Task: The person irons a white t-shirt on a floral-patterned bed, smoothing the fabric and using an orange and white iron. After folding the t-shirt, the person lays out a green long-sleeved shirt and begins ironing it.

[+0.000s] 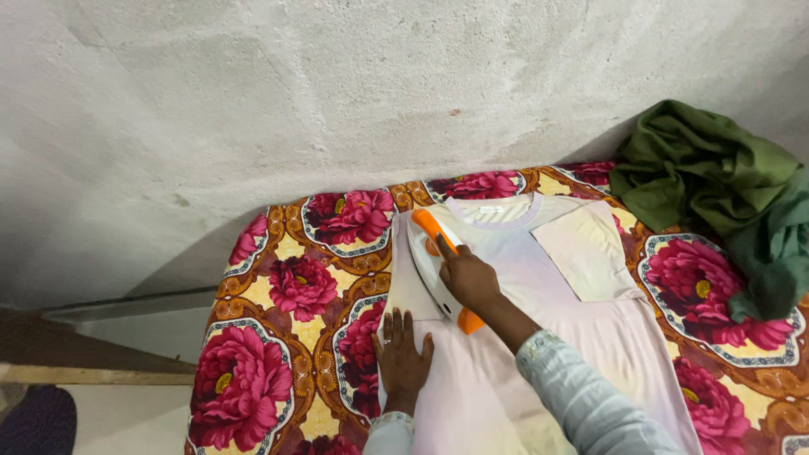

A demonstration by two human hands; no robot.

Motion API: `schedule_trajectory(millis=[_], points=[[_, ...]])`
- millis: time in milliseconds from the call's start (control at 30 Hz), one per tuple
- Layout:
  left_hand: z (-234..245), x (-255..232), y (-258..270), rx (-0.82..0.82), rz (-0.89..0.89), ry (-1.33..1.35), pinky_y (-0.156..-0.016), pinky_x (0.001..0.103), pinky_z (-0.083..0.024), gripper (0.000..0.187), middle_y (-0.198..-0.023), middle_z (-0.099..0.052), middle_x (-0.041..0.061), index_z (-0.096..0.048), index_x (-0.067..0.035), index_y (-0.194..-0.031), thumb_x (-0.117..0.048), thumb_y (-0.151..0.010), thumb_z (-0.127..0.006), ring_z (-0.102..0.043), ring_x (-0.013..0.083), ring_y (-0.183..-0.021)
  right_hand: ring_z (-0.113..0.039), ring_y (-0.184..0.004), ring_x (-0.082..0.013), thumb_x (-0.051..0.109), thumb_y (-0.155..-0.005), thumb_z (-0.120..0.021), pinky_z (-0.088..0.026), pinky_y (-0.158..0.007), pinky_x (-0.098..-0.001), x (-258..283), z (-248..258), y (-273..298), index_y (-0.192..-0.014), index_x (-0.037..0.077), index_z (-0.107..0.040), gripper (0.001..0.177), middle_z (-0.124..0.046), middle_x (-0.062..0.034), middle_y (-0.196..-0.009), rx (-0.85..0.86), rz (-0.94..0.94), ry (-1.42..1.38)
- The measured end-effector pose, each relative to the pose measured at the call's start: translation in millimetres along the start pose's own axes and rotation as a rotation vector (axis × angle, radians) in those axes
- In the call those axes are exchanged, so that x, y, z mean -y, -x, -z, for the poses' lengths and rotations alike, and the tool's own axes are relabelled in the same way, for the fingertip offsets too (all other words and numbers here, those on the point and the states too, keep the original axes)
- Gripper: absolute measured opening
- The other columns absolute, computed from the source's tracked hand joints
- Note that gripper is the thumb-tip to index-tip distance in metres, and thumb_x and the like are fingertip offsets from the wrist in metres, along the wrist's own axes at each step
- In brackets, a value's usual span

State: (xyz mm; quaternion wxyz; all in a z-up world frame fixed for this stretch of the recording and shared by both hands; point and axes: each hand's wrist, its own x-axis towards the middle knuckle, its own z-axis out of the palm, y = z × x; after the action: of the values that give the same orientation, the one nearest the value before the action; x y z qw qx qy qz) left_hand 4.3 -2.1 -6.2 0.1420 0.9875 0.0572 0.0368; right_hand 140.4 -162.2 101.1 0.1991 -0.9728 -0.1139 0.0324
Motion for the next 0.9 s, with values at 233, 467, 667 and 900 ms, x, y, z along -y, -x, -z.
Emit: schedule_trajectory(millis=[233,467,667,900], points=[[-4.5,1.4,0.1,-0.013,-0.009,-0.021,-0.121,0.058,-0.014,0.069,-0.164,-0.03,0.008,-0.039,-0.013,-0.153,-0.052,-0.096,-0.047,-0.023,0.0278,-0.151,-0.07,-0.091,-0.0392,0.029,-0.098,-0.049,-0.058,-0.076,-0.052,2.3,10.7,-20.2,-0.158,0.027,-0.036,0.062,-0.063,-0.0192,-0.114,-0.017,0.003,-0.045],[-6.3,2.9,-0.1,-0.003,-0.011,-0.002,-0.121,0.059,-0.015,0.069,-0.164,-0.03,0.009,-0.04,-0.013,-0.153,-0.053,-0.097,-0.047,-0.023,0.0282,-0.152,-0.07,-0.093,-0.0377,0.031,-0.095,-0.051,-0.057,-0.077,-0.0517,-3.4,8.0,3.0,-0.158,0.029,-0.033,0.065,-0.061,-0.0192,-0.117,0.005,-0.058,-0.022],[-8.4,3.1,-0.2,-0.019,-0.003,-0.009,-0.121,0.058,-0.016,0.068,-0.164,-0.031,0.009,-0.041,-0.013,-0.153,-0.052,-0.098,-0.047,-0.025,0.0278,-0.151,-0.07,-0.097,-0.037,0.029,-0.097,-0.052,-0.058,-0.082,-0.05,0.7,17.4,-25.6,-0.159,0.032,-0.033,0.064,-0.061,-0.0177,-0.12,0.034,-0.072,-0.025],[-11.9,4.1,-0.9,-0.051,-0.016,-0.04,-0.121,0.059,-0.016,0.069,-0.163,-0.032,0.009,-0.041,-0.013,-0.152,-0.053,-0.096,-0.047,-0.026,0.0278,-0.151,-0.066,-0.104,-0.0367,0.006,-0.077,-0.063,-0.056,-0.084,-0.0505,-3.8,15.4,-8.6,-0.16,0.034,-0.025,0.096,-0.058,-0.0177,-0.122,0.019,-0.077,-0.038]])
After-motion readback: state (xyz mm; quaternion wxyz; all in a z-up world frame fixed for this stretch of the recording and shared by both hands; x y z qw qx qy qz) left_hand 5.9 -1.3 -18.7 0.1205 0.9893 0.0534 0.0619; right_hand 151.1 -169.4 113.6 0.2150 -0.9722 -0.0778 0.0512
